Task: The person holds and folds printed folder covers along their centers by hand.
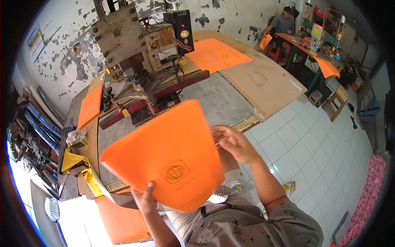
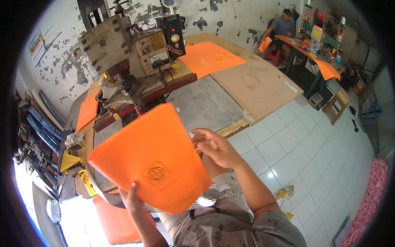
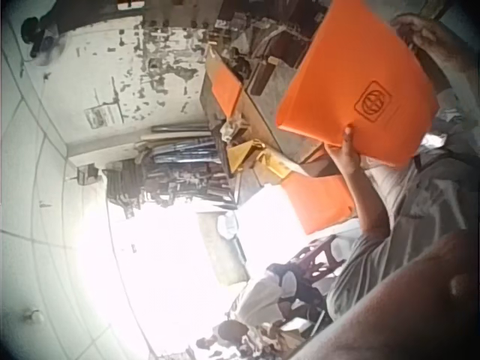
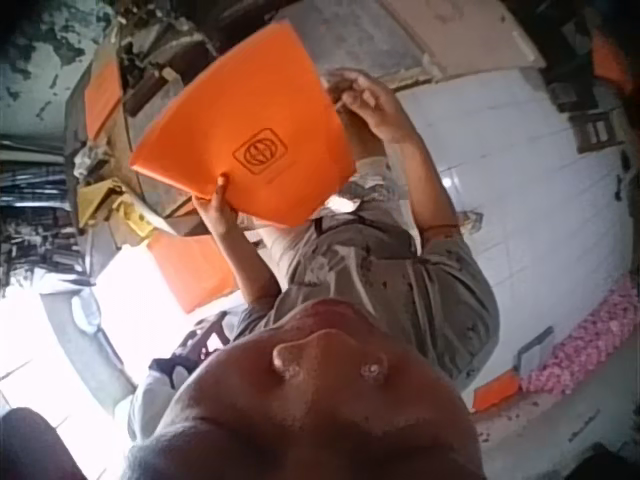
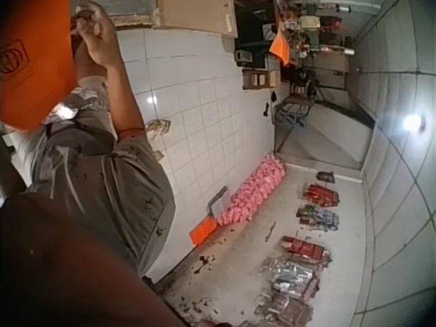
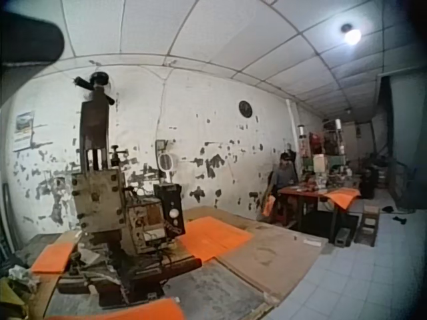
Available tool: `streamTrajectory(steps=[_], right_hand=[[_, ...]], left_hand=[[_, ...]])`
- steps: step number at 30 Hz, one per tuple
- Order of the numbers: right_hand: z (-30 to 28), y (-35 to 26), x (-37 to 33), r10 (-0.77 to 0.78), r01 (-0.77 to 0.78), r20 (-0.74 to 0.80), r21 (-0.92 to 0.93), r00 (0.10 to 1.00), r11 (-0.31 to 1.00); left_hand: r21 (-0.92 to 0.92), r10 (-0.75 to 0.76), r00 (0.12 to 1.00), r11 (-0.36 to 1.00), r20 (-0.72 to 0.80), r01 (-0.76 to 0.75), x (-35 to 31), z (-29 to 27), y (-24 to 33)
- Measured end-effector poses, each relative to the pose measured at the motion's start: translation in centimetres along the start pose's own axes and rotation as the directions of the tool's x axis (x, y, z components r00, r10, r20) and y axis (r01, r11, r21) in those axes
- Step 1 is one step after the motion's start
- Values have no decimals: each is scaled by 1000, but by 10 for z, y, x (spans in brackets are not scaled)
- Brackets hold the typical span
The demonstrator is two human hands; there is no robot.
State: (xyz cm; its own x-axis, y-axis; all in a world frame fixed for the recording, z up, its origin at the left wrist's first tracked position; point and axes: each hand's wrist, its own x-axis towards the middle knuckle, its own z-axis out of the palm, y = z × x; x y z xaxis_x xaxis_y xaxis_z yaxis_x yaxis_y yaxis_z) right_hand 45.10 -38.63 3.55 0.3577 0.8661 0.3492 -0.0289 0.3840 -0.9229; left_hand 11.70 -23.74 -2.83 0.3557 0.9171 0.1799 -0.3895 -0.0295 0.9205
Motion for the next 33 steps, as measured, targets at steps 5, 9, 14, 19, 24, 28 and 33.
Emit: streamTrajectory(steps=[5,9,14,19,24,28,33], right_hand=[[-131,17,16,-119,-56,-388,-411,914,910],[-232,24,30,-124,-150,-665,-339,736,929],[-269,24,56,-100,-226,-693,-363,714,904],[-307,35,79,-39,-125,-707,-179,706,976],[-338,22,101,-6,-77,-738,-78,675,994],[-339,19,132,79,-15,-813,86,577,996],[-303,48,199,-305,-288,-545,-747,781,599]], left_hand=[[-362,-107,956,932,-274,0,11,-36,46],[-463,-202,883,886,-424,-20,28,-85,47],[-59,122,802,980,-585,-192,43,-109,36],[327,327,654,936,-682,-127,57,-80,41],[738,618,568,674,-544,-28,61,-76,32],[662,601,617,731,-509,-165,60,-80,22],[737,688,581,642,-435,-209,61,-66,21]])
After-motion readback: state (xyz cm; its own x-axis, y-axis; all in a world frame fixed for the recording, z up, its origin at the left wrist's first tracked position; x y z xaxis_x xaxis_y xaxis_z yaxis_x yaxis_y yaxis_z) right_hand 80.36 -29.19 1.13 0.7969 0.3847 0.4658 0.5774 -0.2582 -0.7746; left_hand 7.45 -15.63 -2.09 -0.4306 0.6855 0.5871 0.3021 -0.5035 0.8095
